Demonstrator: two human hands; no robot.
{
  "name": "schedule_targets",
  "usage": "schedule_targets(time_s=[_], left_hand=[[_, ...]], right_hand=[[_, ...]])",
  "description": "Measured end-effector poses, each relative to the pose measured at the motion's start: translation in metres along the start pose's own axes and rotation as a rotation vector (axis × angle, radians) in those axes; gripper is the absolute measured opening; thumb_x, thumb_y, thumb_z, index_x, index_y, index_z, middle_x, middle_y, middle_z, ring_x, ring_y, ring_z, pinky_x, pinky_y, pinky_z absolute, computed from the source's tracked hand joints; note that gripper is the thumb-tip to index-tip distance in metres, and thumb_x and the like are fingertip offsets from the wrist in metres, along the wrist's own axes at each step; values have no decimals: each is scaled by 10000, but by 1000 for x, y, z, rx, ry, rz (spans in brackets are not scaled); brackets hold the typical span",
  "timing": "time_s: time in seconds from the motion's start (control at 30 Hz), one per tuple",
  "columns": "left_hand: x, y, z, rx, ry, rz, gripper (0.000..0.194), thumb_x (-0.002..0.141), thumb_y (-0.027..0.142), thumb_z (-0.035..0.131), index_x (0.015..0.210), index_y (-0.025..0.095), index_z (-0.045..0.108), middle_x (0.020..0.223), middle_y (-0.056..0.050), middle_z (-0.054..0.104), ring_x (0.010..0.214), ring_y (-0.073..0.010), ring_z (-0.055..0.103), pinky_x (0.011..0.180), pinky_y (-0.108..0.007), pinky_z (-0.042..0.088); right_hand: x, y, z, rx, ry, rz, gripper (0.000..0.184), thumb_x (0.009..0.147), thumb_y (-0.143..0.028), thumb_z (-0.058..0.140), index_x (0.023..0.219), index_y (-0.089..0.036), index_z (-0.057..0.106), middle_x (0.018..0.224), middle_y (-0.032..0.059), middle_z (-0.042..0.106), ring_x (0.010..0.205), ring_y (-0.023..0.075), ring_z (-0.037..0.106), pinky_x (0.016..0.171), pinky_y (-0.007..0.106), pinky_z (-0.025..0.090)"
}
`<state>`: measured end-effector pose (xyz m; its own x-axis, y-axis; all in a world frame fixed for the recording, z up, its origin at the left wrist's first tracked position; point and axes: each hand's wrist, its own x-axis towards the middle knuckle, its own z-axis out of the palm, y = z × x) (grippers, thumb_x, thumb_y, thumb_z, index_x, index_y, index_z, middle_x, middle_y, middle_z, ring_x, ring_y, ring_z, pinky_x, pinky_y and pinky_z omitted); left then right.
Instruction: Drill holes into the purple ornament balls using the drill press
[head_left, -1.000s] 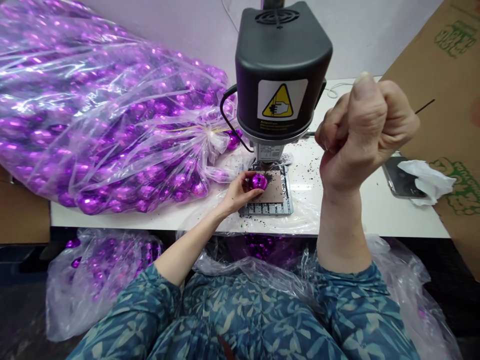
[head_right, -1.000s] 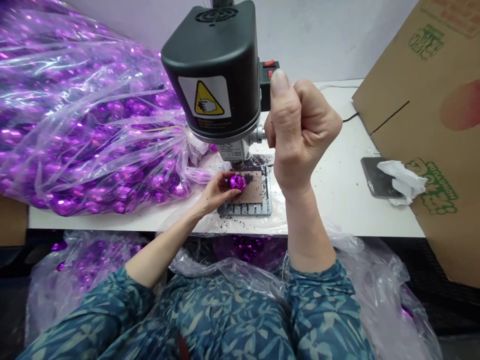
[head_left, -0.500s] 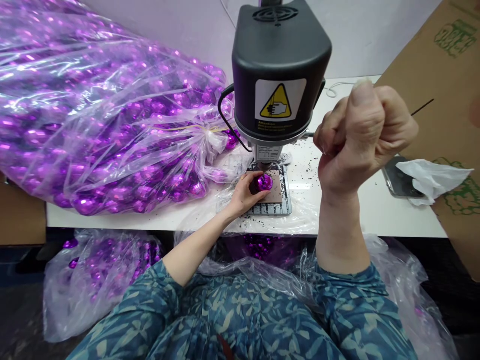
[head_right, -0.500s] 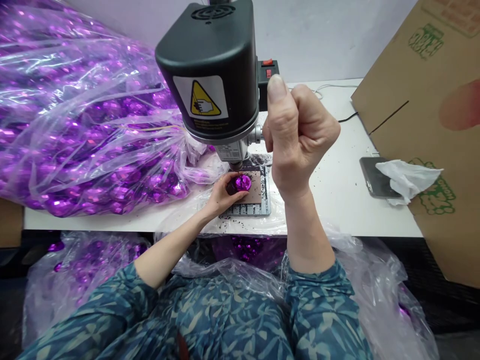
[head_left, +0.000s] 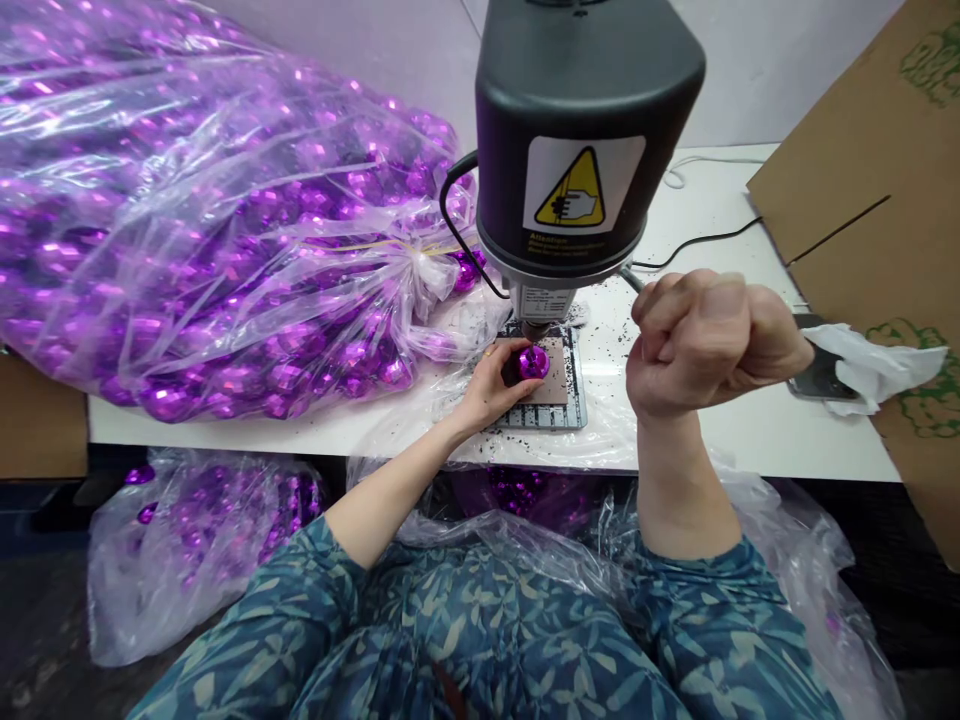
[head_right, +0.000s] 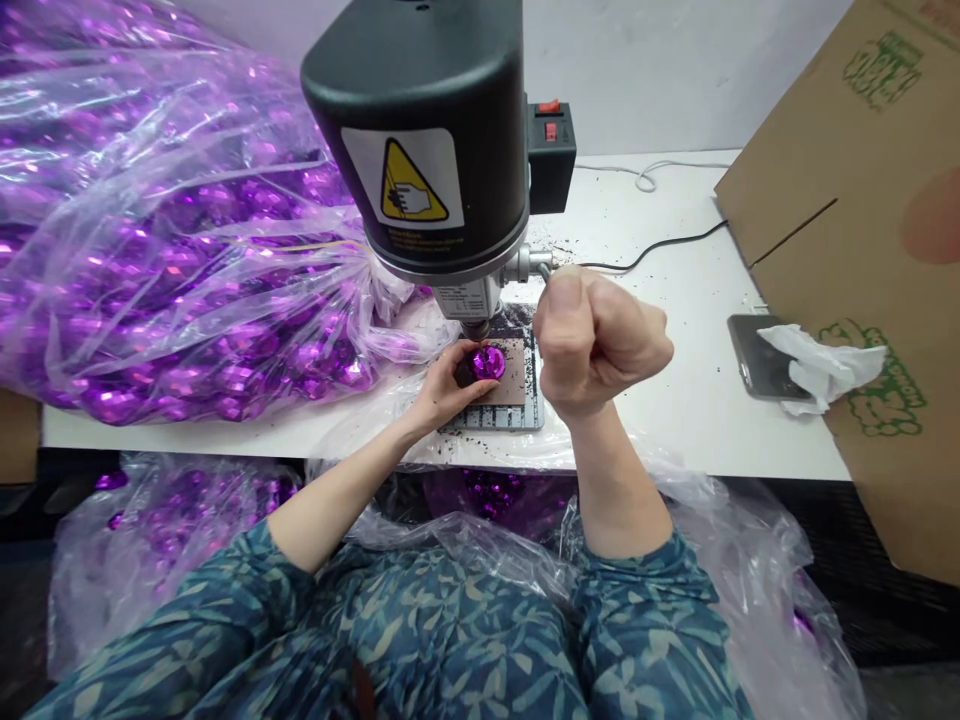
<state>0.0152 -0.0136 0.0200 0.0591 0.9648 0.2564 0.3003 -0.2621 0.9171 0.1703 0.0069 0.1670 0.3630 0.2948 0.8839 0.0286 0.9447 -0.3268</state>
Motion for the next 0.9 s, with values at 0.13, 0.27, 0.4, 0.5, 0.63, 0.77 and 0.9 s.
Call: schedule_targets(time_s=[0.13, 0.27, 0.4, 0.5, 0.63, 0.77, 0.9], left_hand=[[0, 4, 0, -32, 8, -26, 482, 741, 260, 915, 1171, 233, 698, 1248, -97, 720, 1204, -308, 647, 1110, -465, 474], [0, 4, 0, -51, 15, -44, 480, 729, 262, 923, 1156, 235, 705, 1227, -90, 718, 1203, -311, 643, 1112, -466, 472], [0, 1, 0, -38, 3, -33, 488, 745, 288, 915, 1177, 234, 695, 1246, -96, 714, 1210, -309, 642, 1113, -470, 471], [-2, -1, 1, -30, -8, -18, 486, 766, 313, 899, 1194, 224, 685, 1265, -110, 712, 1224, -315, 637, 1117, -486, 467], [0, 1, 3, -84, 0, -45, 495, 759, 307, 897, 1190, 217, 672, 1248, -108, 711, 1199, -308, 652, 1098, -477, 488], [-7, 13, 2, -105, 141, -108, 506, 720, 276, 924, 1143, 222, 651, 1162, -81, 712, 1115, -282, 673, 1042, -444, 520], [-52, 27, -5, 85, 191, -32, 442, 789, 363, 897, 1135, 230, 658, 1101, -88, 709, 1037, -277, 671, 955, -442, 552]], right_hand=[[-5, 7, -4, 104, -42, -116, 505, 921, -197, 551, 598, -156, 164, 426, -61, 143, 344, 20, 266, 376, 215, 222], [-6, 12, -5, 99, -81, -244, 431, 894, -110, 475, 585, -165, 180, 402, -70, 163, 302, 33, 266, 337, 217, 247], [-13, 18, -9, 101, -86, -283, 431, 885, -112, 487, 594, -170, 174, 401, -75, 157, 293, 37, 207, 323, 229, 220], [-17, 19, -10, 120, -96, -291, 488, 876, -133, 540, 583, -162, 151, 385, -77, 176, 301, 34, 175, 321, 234, 196], [0, 9, 0, 94, -21, -159, 531, 910, -152, 572, 536, -162, 196, 401, -68, 209, 323, 30, 245, 336, 231, 186], [37, -2, 17, 45, -13, 164, 576, 915, -345, 665, 500, -168, 306, 400, -73, 330, 348, 13, 342, 384, 223, 206], [53, 0, 22, 59, -50, 244, 572, 816, -489, 735, 529, -172, 355, 409, -83, 360, 355, 10, 337, 401, 228, 209]])
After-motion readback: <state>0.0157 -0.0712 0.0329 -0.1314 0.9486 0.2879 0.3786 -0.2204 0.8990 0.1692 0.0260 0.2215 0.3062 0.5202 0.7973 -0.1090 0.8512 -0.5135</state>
